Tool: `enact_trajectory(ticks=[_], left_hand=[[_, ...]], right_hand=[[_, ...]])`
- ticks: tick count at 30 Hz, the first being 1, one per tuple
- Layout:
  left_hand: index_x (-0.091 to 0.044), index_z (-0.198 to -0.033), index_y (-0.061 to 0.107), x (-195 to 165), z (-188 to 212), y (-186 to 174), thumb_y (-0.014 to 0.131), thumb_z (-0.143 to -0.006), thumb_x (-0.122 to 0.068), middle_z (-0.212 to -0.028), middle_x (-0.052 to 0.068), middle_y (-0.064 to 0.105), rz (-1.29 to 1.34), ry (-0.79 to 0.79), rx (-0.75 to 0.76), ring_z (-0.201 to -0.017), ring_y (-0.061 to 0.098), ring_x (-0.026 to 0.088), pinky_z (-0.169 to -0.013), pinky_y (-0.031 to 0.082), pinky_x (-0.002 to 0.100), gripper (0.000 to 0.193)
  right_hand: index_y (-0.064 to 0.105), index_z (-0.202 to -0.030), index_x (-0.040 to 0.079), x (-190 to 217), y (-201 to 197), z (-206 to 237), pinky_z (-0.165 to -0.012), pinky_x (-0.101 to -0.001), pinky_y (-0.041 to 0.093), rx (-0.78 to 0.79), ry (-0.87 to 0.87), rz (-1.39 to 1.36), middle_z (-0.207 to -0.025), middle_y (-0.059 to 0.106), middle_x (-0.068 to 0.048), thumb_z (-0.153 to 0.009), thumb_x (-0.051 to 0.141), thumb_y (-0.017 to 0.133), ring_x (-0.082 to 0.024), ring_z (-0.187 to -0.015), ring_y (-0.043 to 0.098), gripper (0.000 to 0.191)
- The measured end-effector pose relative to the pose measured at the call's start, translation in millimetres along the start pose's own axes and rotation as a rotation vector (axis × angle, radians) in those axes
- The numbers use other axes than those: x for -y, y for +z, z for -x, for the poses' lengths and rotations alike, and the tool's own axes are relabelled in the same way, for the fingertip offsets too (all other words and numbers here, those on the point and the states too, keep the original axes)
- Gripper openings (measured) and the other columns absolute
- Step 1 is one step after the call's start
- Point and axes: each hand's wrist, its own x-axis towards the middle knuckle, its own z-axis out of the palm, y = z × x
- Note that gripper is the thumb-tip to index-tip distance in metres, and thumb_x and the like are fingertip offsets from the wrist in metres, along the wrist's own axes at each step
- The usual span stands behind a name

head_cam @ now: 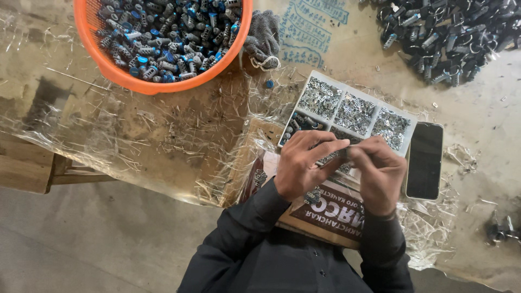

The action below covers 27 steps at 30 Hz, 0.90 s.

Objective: The person sits at a workbench and assembles small metal fittings by hand, picking components from a compartment box and an orange basket, fitting the parts together in their hands, and placing finished assemblies into the box compartments.

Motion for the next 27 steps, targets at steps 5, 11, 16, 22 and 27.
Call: enact_trajectory(ticks=[5,11,16,22,27], left_hand=[[-0.018,-0.125,0.072,-1,0,0,0.085,-0.087,-0.02,-0.117,0.002,0.069,0.021,-0.037,-0.023,-0.108,0.068,0.022,-0.096,0.054,0.037,0.04],[-0.018,-0.125,0.072,-2,-1,-2,0.085,-0.087,-0.017,-0.116,0.002,0.069,0.008,-0.045,-0.017,-0.107,0.068,0.023,-0.094,0.054,0.037,0.04],[-0.019,-0.125,0.072,-3,-2,-2,0.085,-0.087,-0.016,-0.116,0.001,0.069,0.006,-0.037,-0.026,-0.107,0.067,0.023,-0.094,0.054,0.036,0.04],[-0.018,-0.126,0.071,-3,-1,-3,0.084,-0.087,-0.013,-0.117,0.002,0.068,0.017,-0.034,-0.012,-0.108,0.067,0.023,-0.093,0.054,0.036,0.041],[-0.018,-0.128,0.071,0,0,0,0.082,-0.089,-0.01,-0.119,0.001,0.068,0.022,-0.005,-0.003,-0.106,0.066,0.021,-0.093,0.054,0.036,0.041]], right_hand=[[0.069,-0.112,-0.001,3,-5,0,-0.079,-0.0235,0.057,-0.035,0.047,-0.132,-0.1,0.071,-0.004,-0.102,-0.001,0.067,-0.01,-0.088,0.067,0.01],[0.067,-0.113,-0.002,6,6,12,-0.084,-0.022,0.056,-0.073,0.006,0.126,-0.103,0.07,-0.005,-0.101,-0.004,0.071,-0.009,-0.094,0.067,0.013],[0.064,-0.117,-0.003,4,7,12,-0.089,-0.0226,0.058,-0.094,-0.016,0.074,-0.109,0.073,-0.008,-0.097,-0.007,0.073,-0.01,-0.101,0.07,0.022],[0.063,-0.121,-0.005,6,3,10,-0.089,-0.025,0.059,-0.057,-0.04,0.12,-0.109,0.073,-0.01,-0.096,-0.009,0.073,-0.013,-0.102,0.071,0.027],[0.062,-0.124,-0.005,9,5,9,-0.091,-0.0252,0.059,-0.062,-0.03,0.071,-0.11,0.072,-0.011,-0.095,-0.008,0.075,-0.013,-0.103,0.071,0.032]])
